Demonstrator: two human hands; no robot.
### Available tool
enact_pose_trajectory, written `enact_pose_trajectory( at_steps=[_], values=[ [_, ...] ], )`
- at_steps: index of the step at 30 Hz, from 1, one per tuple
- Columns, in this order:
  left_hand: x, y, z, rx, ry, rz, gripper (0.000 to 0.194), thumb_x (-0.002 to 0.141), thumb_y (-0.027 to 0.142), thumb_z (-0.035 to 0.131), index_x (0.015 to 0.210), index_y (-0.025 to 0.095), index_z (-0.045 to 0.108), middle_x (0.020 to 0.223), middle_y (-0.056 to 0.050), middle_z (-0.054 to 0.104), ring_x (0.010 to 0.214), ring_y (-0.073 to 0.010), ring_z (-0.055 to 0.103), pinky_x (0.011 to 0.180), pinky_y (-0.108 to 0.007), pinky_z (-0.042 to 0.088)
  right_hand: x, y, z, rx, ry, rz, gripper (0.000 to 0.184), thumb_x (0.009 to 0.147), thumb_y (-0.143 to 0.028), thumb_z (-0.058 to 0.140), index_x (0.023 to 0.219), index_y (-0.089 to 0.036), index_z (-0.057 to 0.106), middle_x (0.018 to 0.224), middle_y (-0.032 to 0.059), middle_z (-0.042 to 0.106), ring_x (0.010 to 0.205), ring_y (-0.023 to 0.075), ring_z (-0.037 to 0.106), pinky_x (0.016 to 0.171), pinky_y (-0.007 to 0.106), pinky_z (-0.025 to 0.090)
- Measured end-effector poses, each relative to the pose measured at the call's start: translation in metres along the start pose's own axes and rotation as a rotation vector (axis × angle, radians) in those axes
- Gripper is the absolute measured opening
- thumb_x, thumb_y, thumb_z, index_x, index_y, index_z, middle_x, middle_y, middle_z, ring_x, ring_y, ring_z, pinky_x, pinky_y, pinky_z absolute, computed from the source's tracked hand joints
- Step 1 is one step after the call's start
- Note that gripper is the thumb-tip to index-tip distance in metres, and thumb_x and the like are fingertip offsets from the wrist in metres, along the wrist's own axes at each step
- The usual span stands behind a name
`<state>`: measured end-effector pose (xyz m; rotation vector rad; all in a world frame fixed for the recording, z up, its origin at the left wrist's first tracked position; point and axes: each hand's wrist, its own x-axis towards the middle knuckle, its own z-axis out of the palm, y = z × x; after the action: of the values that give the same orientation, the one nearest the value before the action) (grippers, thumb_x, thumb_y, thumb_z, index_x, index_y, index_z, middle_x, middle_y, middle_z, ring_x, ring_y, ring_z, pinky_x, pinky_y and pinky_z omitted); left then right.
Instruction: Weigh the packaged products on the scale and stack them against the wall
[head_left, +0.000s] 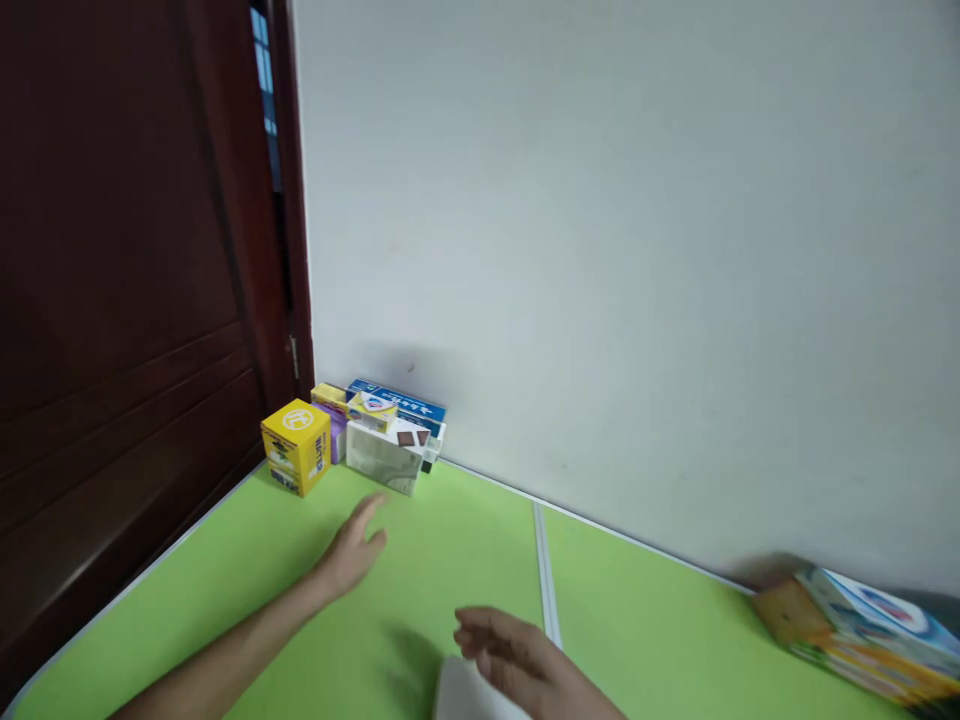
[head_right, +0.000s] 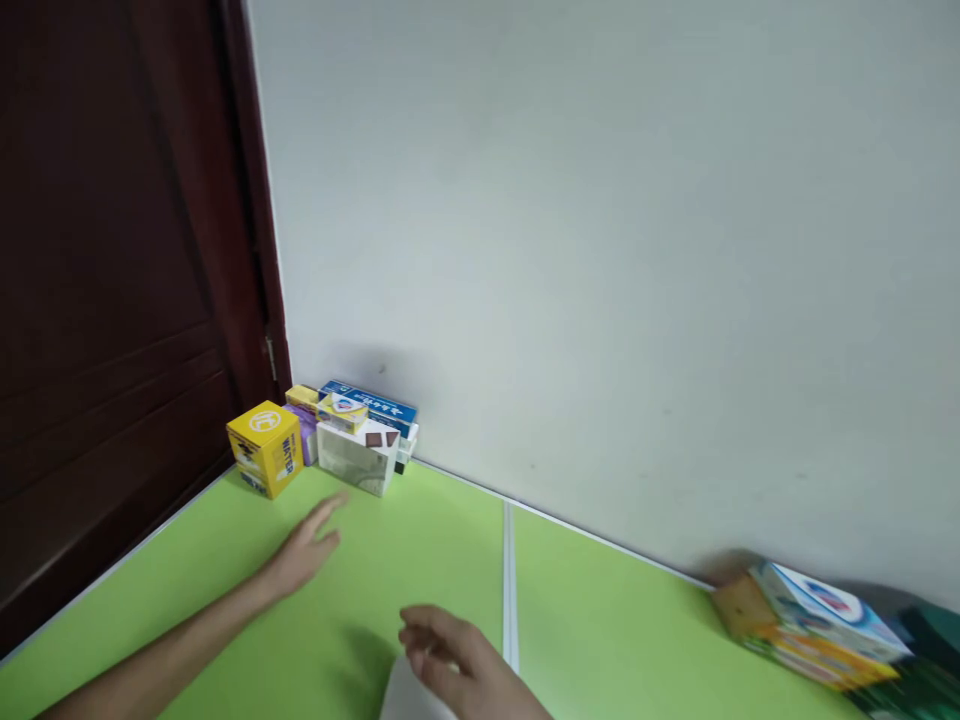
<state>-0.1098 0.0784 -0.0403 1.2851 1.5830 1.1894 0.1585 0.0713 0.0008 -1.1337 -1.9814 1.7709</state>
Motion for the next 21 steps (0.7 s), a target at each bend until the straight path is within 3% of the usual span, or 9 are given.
enact_pose_trajectory(
  at_steps=[3, 5, 10, 13, 17, 19, 21],
  values=[
    [0.052, 0.016, -0.026, -0.028, 0.304, 0.152, 0.059, 0.076, 0.015, 0.049, 0.134, 0.014, 0.04, 0.147, -0.01, 0.036, 0.138, -0.0216, 0.025, 0.114, -0.037, 0.016, 0.062, -0.037, 0.008, 0.151, 0.091, -0.066, 0.047, 0.081, -0.046, 0.059, 0.122, -0.022, 0.056, 0.127, 0.0116, 0.059, 0.118, 0.0274, 0.054, 0.104, 0.048, 0.037],
    [0.085, 0.024, -0.037, -0.042, 0.396, 0.177, 0.06, 0.074, 0.013, 0.051, 0.133, 0.014, 0.041, 0.147, -0.01, 0.034, 0.139, -0.0231, 0.02, 0.114, -0.036, 0.013, 0.11, -0.055, 0.013, 0.245, 0.195, -0.15, 0.046, 0.078, -0.045, 0.062, 0.119, -0.023, 0.058, 0.129, 0.0102, 0.058, 0.121, 0.0283, 0.052, 0.106, 0.05, 0.034],
    [0.141, 0.027, -0.041, -0.066, 0.449, 0.118, 0.065, 0.066, 0.006, 0.055, 0.13, 0.01, 0.043, 0.147, -0.016, 0.033, 0.141, -0.0267, 0.011, 0.115, -0.038, 0.009, 0.224, -0.075, 0.018, 0.514, 0.491, -0.288, 0.051, 0.069, -0.05, 0.062, 0.109, -0.02, 0.06, 0.129, 0.0099, 0.057, 0.125, 0.0287, 0.048, 0.108, 0.047, 0.033],
    [0.156, 0.022, -0.042, -0.075, 0.485, 0.072, 0.069, 0.063, 0.004, 0.055, 0.13, 0.009, 0.043, 0.147, -0.018, 0.032, 0.14, -0.0291, 0.014, 0.114, -0.041, 0.011, 0.268, -0.077, 0.021, 0.526, 0.532, -0.279, 0.049, 0.074, -0.052, 0.051, 0.11, -0.02, 0.058, 0.127, 0.0087, 0.059, 0.128, 0.027, 0.045, 0.108, 0.048, 0.033],
    [0.154, 0.026, -0.048, -0.074, 0.462, 0.05, 0.064, 0.064, 0.002, 0.052, 0.127, 0.011, 0.048, 0.138, -0.018, 0.046, 0.132, -0.0305, 0.036, 0.109, -0.044, 0.025, 0.278, -0.084, 0.028, 0.525, 0.496, -0.325, 0.046, 0.077, -0.049, 0.047, 0.112, -0.021, 0.058, 0.122, 0.006, 0.063, 0.123, 0.0257, 0.051, 0.105, 0.047, 0.038],
    [0.135, 0.032, -0.045, -0.066, 0.426, 0.052, 0.064, 0.065, 0.001, 0.051, 0.128, 0.012, 0.047, 0.137, -0.016, 0.048, 0.13, -0.028, 0.04, 0.109, -0.041, 0.028, 0.257, -0.087, 0.03, 0.528, 0.488, -0.336, 0.047, 0.075, -0.048, 0.051, 0.114, -0.021, 0.058, 0.126, 0.0045, 0.061, 0.124, 0.0258, 0.05, 0.106, 0.046, 0.037],
    [0.101, 0.036, -0.037, -0.077, 0.353, 0.099, 0.069, 0.065, 0.001, 0.05, 0.133, 0.013, 0.042, 0.141, -0.013, 0.044, 0.132, -0.0245, 0.037, 0.11, -0.037, 0.027, 0.218, -0.083, 0.03, 0.507, 0.481, -0.348, 0.051, 0.074, -0.048, 0.055, 0.118, -0.022, 0.057, 0.132, 0.0029, 0.056, 0.127, 0.0256, 0.046, 0.108, 0.044, 0.035]
  ],
)
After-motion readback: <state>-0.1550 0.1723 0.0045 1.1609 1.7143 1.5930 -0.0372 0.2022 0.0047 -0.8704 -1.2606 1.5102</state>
